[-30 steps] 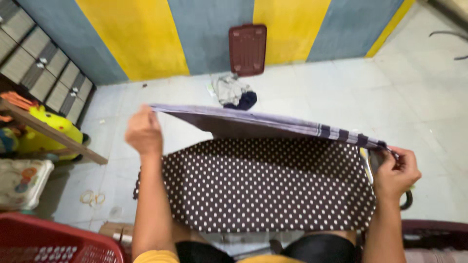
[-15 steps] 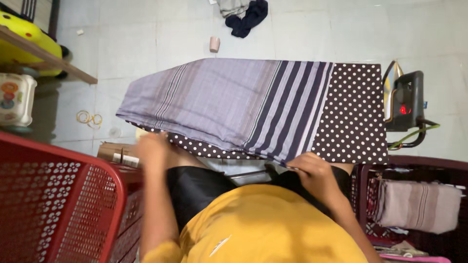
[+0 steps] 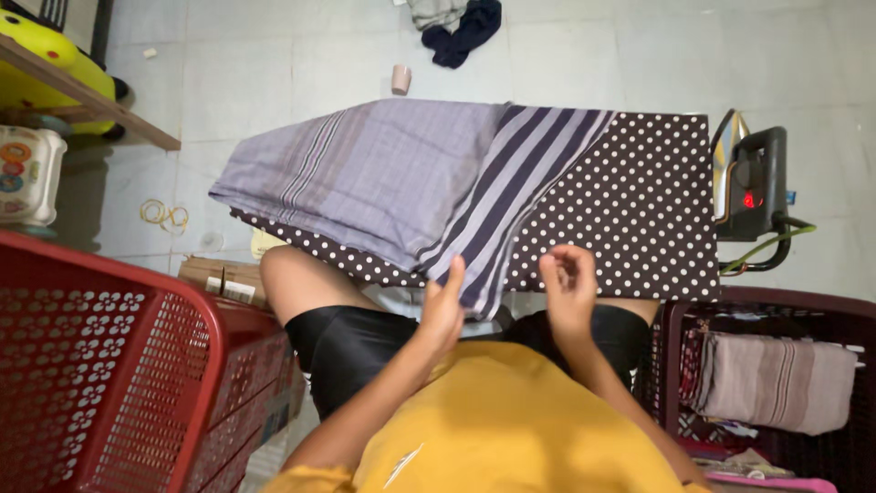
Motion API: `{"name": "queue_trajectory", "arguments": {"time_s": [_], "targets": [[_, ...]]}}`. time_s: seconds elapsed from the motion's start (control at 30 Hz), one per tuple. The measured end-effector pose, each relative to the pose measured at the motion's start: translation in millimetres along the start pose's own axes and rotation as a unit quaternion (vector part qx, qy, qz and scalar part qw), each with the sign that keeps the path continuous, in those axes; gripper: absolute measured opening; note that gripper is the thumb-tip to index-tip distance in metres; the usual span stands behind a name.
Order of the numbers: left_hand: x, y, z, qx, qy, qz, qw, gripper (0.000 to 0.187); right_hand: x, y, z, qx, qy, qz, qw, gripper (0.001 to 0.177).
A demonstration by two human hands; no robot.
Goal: The person sits on the floor and irons a striped and polka-dotted cloth laid across their lap. They repeatedly smooth the fabric with their hands and use a steam iron to press different sections of the cloth, occasionally folding it to access new areas.
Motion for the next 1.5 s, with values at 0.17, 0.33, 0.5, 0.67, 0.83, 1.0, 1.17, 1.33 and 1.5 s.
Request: {"name": "queue_trajectory", "arguments": {"time_s": [0.17, 0.33, 0.5, 0.67, 0.83, 1.0, 1.17, 1.33, 1.5], "targets": [[-37.9, -39.0, -41.9, 0.085, 0.110, 0.032, 0.990, 0.058, -58.7, 74.6, 16.3, 0.116, 0.446, 0.344, 0.818, 0.056], [-96.3, -86.1, -110.2, 0.117, 0.106, -0.041, 0.987, 0.059, -100.6, 198.9, 14.5, 0.009, 0.348, 0.369, 0.862, 0.045], [-145.1, -113.4, -178.7, -0.071, 0.140, 0.009, 0.988, 0.049, -129.2, 271.2, -36.3, -0.033, 0.370, 0.304, 0.877, 0.038], [-159.4, -61.6, -182.8, -0.179, -0.066, 0.169, 0.967, 0.040, -168.0, 147.7, -75.1, 0.160, 0.432, 0.238, 0.855, 0.023], [-136.7, -54.7, -78.4, -0.142, 0.517, 0.335, 0.775, 0.053, -113.7, -17.6, -18.8, 0.152, 0.395, 0.336, 0.841, 0.046], [-57.9, -37.5, -13.5, 0.123, 0.737, 0.306, 0.590, 0.043, -30.3, -21.5, 33.3, 0.221, 0.343, 0.332, 0.850, 0.051], [-53.3, -19.9, -20.3, 0.131, 0.718, 0.272, 0.627, 0.024, -41.9, 17.2, 28.7, 0.197, 0.358, 0.245, 0.879, 0.046], [-138.7, -65.2, -36.3, 0.094, 0.584, 0.243, 0.769, 0.019, -94.6, 123.7, -15.9, -0.039, 0.474, 0.307, 0.825, 0.041], [-213.1, -99.5, -10.9, -0.014, 0.572, 0.550, 0.609, 0.035, -127.6, 204.3, -71.9, -0.049, 0.371, 0.246, 0.894, 0.039]]}}
Point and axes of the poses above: each hand's wrist, its own y-axis towards the middle knuckle, its own z-axis out of the palm, x = y × z, the point moved 1 cm from there along y, towards the middle knuckle, and after that the axes turned 5 degrees about -y, right-handed, at the moved point
